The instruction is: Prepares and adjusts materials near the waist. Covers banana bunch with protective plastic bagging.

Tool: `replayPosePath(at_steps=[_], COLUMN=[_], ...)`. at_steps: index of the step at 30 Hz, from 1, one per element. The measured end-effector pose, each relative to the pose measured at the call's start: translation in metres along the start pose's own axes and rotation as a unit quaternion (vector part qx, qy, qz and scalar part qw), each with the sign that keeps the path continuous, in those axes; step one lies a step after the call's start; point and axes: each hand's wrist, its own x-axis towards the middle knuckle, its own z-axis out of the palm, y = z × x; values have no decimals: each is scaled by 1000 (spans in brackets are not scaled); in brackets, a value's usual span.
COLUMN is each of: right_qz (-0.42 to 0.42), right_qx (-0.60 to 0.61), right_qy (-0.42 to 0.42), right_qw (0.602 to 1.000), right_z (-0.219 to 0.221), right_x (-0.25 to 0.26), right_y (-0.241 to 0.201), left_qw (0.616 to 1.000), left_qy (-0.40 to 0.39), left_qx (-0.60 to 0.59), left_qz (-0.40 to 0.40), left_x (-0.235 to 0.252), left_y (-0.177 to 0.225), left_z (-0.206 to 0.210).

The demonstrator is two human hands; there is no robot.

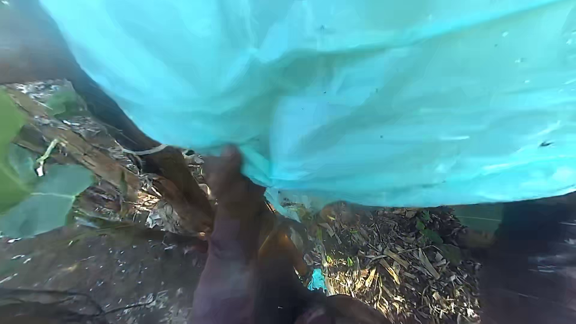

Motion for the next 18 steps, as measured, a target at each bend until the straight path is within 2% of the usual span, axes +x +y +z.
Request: replayPosePath(at_steps=[1, 2, 3, 4, 7, 10, 12, 15, 18], right_qz=[43, 27, 12, 39, 107, 89, 88, 104, 62], right_qx=[54, 86, 110, 123, 143, 119, 95, 70, 91], right_qy=[-33, -131, -195, -224, -198, -117, -150, -215, -241], right_qw=[997, 987, 975, 966, 964, 982, 980, 969, 964], right_z=[-5, -24, -33, -35, -20, -17, -37, -66, -76], right_x=[-7, -4, 3, 7, 28, 45, 57, 80, 95], right_y=[19, 52, 78, 92, 100, 103, 108, 111, 113], left_qw=[999, 996, 993, 991, 981, 965, 964, 978, 987], left_qy=[18, 38, 60, 72, 131, 197, 207, 131, 75], left_qx=[-28, -46, -47, -30, -25, -73, -87, -118, -102], left_qz=[-38, -72, -95, -111, -142, -155, -140, -114, -101], left_x=[2, 3, 3, 0, 9, 51, 77, 111, 130], left_y=[-12, -26, -40, -53, -82, -95, -104, -122, -143], left_z=[4, 1, -7, -21, -52, -44, -42, -44, -45])
